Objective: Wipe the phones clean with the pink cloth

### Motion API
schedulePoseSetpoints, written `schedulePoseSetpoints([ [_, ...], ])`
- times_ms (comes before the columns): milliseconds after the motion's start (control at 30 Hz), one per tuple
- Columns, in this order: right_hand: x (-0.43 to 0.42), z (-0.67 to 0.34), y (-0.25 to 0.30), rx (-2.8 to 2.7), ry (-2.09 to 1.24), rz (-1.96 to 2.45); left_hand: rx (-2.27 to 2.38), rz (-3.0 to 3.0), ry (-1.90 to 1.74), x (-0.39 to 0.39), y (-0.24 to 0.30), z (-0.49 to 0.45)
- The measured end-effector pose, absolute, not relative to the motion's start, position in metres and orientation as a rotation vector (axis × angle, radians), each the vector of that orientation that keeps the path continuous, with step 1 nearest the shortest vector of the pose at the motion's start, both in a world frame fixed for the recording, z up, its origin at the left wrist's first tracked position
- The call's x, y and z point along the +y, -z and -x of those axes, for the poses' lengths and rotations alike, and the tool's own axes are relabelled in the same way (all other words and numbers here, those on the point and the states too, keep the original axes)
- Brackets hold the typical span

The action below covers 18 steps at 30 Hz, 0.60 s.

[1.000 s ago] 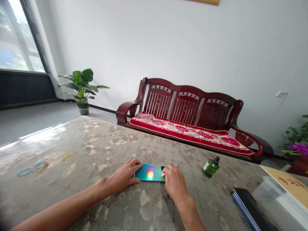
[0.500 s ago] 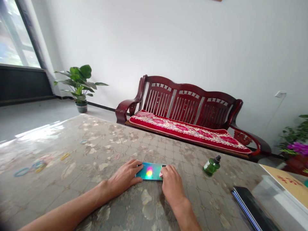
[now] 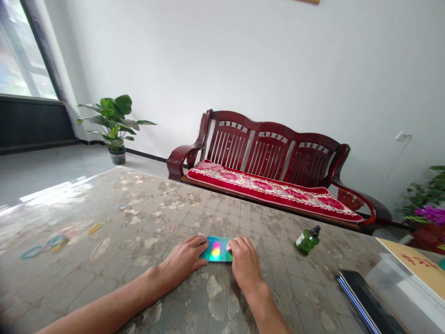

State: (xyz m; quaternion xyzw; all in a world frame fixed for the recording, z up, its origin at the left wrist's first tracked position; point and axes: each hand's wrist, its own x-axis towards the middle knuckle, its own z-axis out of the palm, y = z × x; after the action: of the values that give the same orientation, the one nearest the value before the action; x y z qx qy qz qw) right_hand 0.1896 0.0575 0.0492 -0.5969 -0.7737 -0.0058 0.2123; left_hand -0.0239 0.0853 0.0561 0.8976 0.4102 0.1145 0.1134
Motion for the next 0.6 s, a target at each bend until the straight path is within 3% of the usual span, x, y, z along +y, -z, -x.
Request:
schedulePoseSetpoints([
  [333, 0.061, -0.17, -0.054, -2.318, -0.028, 1.463, 1.167, -2.62, -0.385, 0.086, -0.057, 0.023],
  [600, 0.082, -0.197, -0.061, -2.259, 0.07, 1.728, 1.181, -2.625, -0.353, 0.085, -0.056, 0.024],
])
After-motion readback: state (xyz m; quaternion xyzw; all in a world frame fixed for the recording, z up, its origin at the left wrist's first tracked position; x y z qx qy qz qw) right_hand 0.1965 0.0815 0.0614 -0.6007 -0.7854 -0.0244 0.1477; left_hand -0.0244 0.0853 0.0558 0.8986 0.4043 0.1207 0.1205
